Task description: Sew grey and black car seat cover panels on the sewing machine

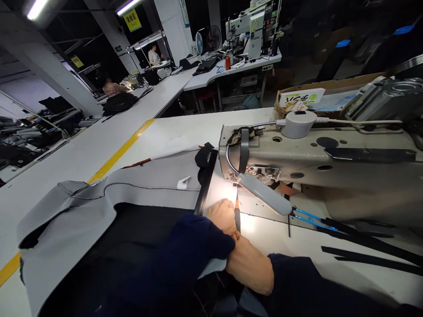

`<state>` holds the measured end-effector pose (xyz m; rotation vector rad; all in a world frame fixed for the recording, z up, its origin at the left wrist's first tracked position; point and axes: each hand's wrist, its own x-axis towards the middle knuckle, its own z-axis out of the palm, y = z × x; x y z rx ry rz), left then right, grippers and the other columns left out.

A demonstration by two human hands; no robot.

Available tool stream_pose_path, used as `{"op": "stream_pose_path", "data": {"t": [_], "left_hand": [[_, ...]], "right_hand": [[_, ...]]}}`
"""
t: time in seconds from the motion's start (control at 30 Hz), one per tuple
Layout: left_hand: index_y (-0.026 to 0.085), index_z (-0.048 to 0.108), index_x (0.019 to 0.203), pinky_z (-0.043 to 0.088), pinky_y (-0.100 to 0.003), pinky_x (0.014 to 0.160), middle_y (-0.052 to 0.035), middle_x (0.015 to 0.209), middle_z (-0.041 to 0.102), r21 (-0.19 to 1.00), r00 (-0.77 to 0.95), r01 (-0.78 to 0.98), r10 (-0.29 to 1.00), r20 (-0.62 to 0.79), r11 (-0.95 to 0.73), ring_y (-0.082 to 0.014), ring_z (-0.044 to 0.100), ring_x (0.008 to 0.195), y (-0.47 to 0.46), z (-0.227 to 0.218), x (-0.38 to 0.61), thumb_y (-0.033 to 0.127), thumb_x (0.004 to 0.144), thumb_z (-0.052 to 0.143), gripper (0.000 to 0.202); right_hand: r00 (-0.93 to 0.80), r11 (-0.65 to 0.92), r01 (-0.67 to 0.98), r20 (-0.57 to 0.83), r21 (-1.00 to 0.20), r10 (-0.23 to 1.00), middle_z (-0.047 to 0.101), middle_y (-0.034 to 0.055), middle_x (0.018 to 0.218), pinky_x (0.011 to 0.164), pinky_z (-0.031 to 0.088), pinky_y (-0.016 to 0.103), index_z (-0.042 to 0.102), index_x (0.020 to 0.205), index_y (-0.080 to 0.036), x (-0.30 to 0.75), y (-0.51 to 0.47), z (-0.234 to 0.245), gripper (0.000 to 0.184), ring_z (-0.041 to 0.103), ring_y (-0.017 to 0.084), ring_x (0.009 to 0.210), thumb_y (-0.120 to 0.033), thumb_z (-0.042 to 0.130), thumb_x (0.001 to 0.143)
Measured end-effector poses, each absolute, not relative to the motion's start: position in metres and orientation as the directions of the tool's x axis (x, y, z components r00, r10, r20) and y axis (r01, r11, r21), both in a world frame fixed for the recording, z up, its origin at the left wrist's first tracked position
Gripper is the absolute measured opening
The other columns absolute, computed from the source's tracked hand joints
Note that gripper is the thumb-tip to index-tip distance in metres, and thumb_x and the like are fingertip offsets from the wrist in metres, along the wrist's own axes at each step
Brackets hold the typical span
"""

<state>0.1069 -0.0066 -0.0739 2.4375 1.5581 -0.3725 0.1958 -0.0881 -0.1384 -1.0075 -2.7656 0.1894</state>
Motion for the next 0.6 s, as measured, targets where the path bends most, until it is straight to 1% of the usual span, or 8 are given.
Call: {"op": "stream_pose_path", "data": {"t": [0.13, 0.23, 0.3, 0.47, 0.53, 0.6], "left_hand": [[0.014, 0.059, 0.104, 0.050, -0.034, 0.073, -0.0103, 0.098, 0.059, 0.073, 0.435, 0.897, 0.845, -0.311, -0.435, -0.0241, 0.062, 0.088, 0.006, -0.075, 0.107, 0.016, 0.081, 0.043, 0.029], [0.016, 0.063, 0.103, 0.051, -0.035, 0.070, -0.0102, 0.100, 0.061, 0.076, 0.448, 0.889, 0.822, -0.353, -0.451, -0.0249, 0.063, 0.084, 0.014, -0.073, 0.106, 0.020, 0.080, 0.046, 0.029], [0.017, 0.064, 0.102, 0.050, -0.035, 0.071, -0.0100, 0.102, 0.062, 0.079, 0.447, 0.888, 0.813, -0.374, -0.452, -0.0254, 0.064, 0.085, 0.020, -0.072, 0.105, 0.021, 0.081, 0.046, 0.028], [0.012, 0.065, 0.094, 0.049, -0.032, 0.076, -0.0109, 0.093, 0.066, 0.111, 0.419, 0.906, 0.829, -0.371, -0.408, -0.0233, 0.064, 0.087, 0.041, -0.070, 0.111, 0.025, 0.089, 0.041, 0.027], [0.012, 0.065, 0.094, 0.049, -0.031, 0.077, -0.0106, 0.093, 0.066, 0.131, 0.416, 0.908, 0.827, -0.377, -0.397, -0.0222, 0.064, 0.087, 0.048, -0.068, 0.113, 0.025, 0.088, 0.042, 0.027], [0.014, 0.066, 0.095, 0.049, -0.029, 0.076, -0.0086, 0.094, 0.066, 0.163, 0.446, 0.895, 0.812, -0.377, -0.416, -0.0207, 0.063, 0.087, 0.043, -0.064, 0.107, 0.026, 0.088, 0.042, 0.027]], "right_hand": [[-0.748, 0.775, 0.625, 0.212, -0.092, 0.629, 0.065, 0.0090, 0.073, 0.073, 0.047, 0.039, 0.066, 0.073, -0.020, 0.202, -0.074, -0.140, 0.019, 0.059, 0.023, 0.078, -0.008, 0.052, 0.078], [-0.752, 0.779, 0.623, 0.216, -0.074, 0.622, 0.064, 0.0091, 0.069, 0.073, 0.047, 0.041, 0.065, 0.069, -0.019, 0.204, -0.064, -0.141, 0.016, 0.059, 0.024, 0.076, -0.010, 0.055, 0.075], [-0.756, 0.780, 0.624, 0.213, -0.050, 0.619, 0.065, 0.0090, 0.071, 0.072, 0.047, 0.042, 0.065, 0.068, -0.018, 0.205, -0.058, -0.140, 0.014, 0.059, 0.025, 0.075, -0.008, 0.057, 0.072], [-0.743, 0.752, 0.658, 0.202, 0.046, 0.638, 0.067, 0.0131, 0.082, 0.066, 0.047, 0.037, 0.068, 0.075, -0.014, 0.207, -0.045, -0.135, 0.016, 0.060, 0.026, 0.076, -0.005, 0.058, 0.066], [-0.739, 0.745, 0.665, 0.197, 0.054, 0.645, 0.067, 0.0137, 0.081, 0.066, 0.046, 0.036, 0.067, 0.074, -0.013, 0.208, -0.039, -0.134, 0.015, 0.060, 0.025, 0.075, -0.005, 0.058, 0.066], [-0.726, 0.736, 0.676, 0.203, 0.038, 0.657, 0.065, 0.0120, 0.074, 0.065, 0.046, 0.035, 0.065, 0.070, -0.014, 0.209, -0.033, -0.135, 0.013, 0.059, 0.024, 0.072, -0.004, 0.057, 0.067]]}}
